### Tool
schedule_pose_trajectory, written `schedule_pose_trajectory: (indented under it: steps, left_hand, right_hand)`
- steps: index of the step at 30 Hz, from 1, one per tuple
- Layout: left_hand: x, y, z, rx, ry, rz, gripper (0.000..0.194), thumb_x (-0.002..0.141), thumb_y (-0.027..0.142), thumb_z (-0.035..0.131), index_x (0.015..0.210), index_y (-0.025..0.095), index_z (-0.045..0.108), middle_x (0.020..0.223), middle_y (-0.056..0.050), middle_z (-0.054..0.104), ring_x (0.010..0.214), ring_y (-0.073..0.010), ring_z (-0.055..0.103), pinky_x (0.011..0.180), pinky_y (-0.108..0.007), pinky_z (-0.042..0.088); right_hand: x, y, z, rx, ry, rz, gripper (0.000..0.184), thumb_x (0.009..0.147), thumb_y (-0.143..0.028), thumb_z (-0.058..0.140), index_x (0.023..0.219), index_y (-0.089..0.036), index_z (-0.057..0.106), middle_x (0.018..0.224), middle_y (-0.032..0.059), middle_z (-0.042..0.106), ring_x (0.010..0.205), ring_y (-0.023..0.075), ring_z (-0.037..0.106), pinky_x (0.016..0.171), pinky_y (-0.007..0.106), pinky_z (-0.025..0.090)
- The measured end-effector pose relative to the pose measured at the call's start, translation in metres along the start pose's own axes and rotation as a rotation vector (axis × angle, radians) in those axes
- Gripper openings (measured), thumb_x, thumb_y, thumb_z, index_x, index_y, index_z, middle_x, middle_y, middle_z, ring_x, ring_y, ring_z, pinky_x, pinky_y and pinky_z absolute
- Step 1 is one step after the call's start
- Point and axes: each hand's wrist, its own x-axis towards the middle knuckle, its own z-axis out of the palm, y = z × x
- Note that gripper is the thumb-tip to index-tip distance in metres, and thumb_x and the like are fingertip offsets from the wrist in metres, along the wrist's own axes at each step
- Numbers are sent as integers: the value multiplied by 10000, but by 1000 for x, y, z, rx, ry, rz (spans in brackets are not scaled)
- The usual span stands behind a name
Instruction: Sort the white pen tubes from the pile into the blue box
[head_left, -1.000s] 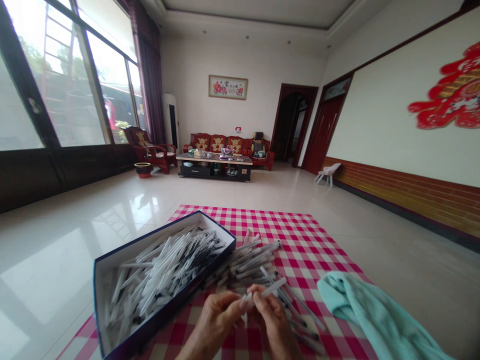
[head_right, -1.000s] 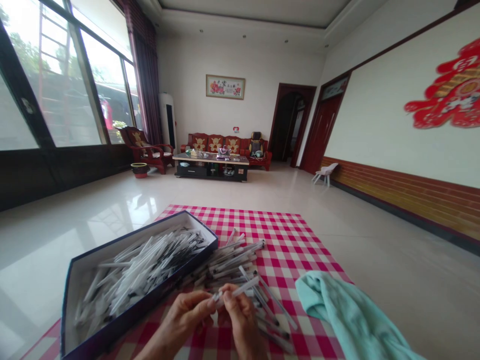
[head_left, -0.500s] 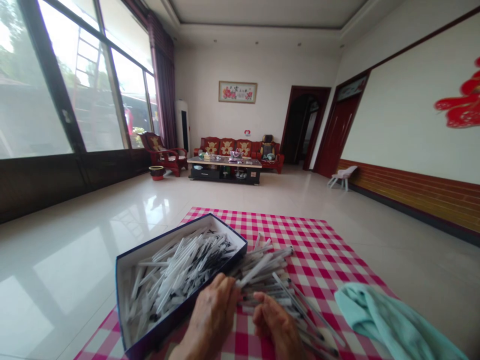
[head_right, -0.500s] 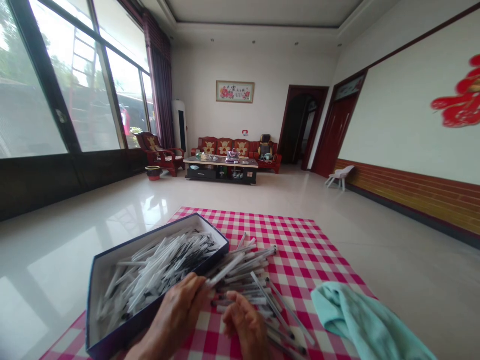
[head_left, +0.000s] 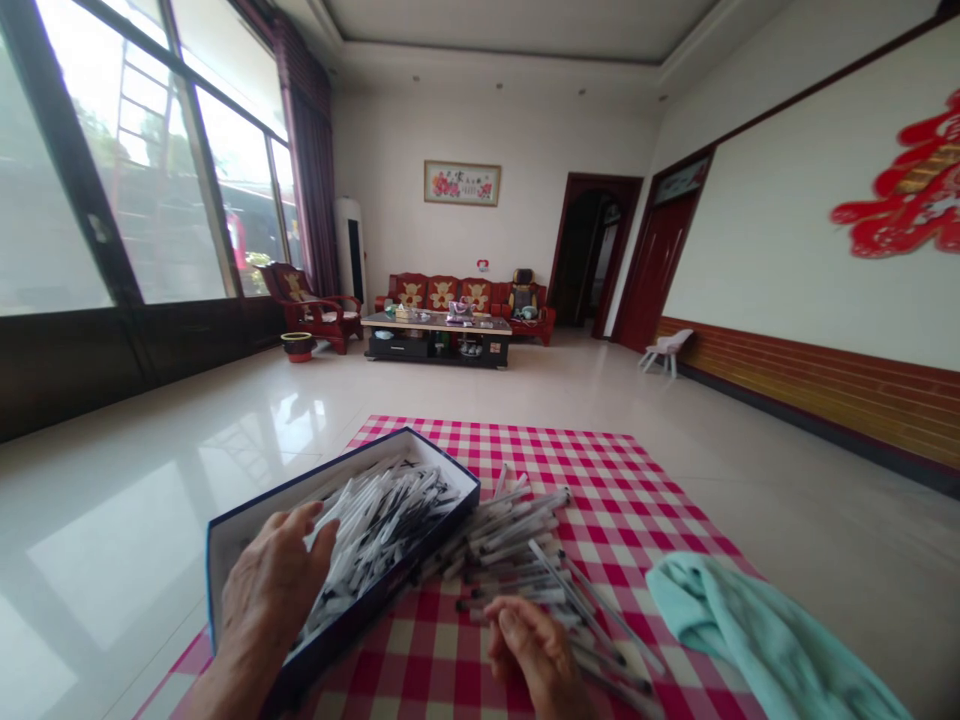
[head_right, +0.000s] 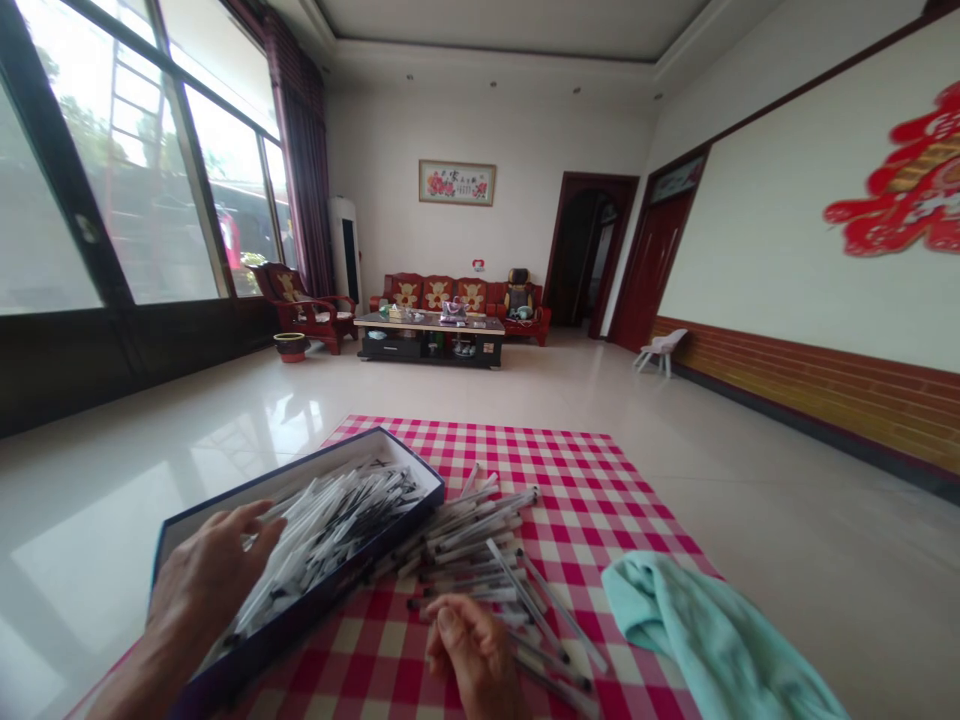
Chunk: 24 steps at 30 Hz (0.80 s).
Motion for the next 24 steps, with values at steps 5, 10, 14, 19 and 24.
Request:
schedule_pose_trajectory:
  steps: [5,10,14,19,24]
  left_hand:
    - [-38,53,26,-266,-54,377,208,872,270,455,815,227,651,817,-11,670,720,-157,637,675,-245,432]
    - [-81,78,75,-330,-206,606,275,888,149,387,804,216,640,746,-18,635,645,-130,636,569,-197,416]
    - [-94,72,104,-283,-215,671,252,860,112,410,845,221,636,766,-30,654,645,-136,644,559,-192,429]
    - [-91,67,115,-237,-159,737,259,833,122,443,968,242,629,842,-39,676,662,-145,661,542,-188,446]
    - [-91,76,107,-173,-231,705,238,829,116,450,925,215,644,838,-62,675,688,-174,676,541,-207,463]
  right_hand:
    - [0,-9,-1,-63,8,-80,301,803,-465,597,782,-171,659,543,-11,577,489,128,505,501,241,390]
    - [14,-35,-27,-257,300,-213,270,777,-427,628,905,-193,668,667,24,630,582,180,561,564,283,456]
    - [21,-52,-53,-585,243,-323,78,743,-263,645,772,-219,703,696,34,634,607,198,555,568,291,428]
    - [15,-49,-51,-902,20,-336,173,720,-116,592,689,-250,697,726,28,630,686,220,588,632,312,416]
    - [7,-37,-37,-1109,-69,-329,212,717,-83,574,788,-244,694,824,56,645,790,257,596,705,347,415]
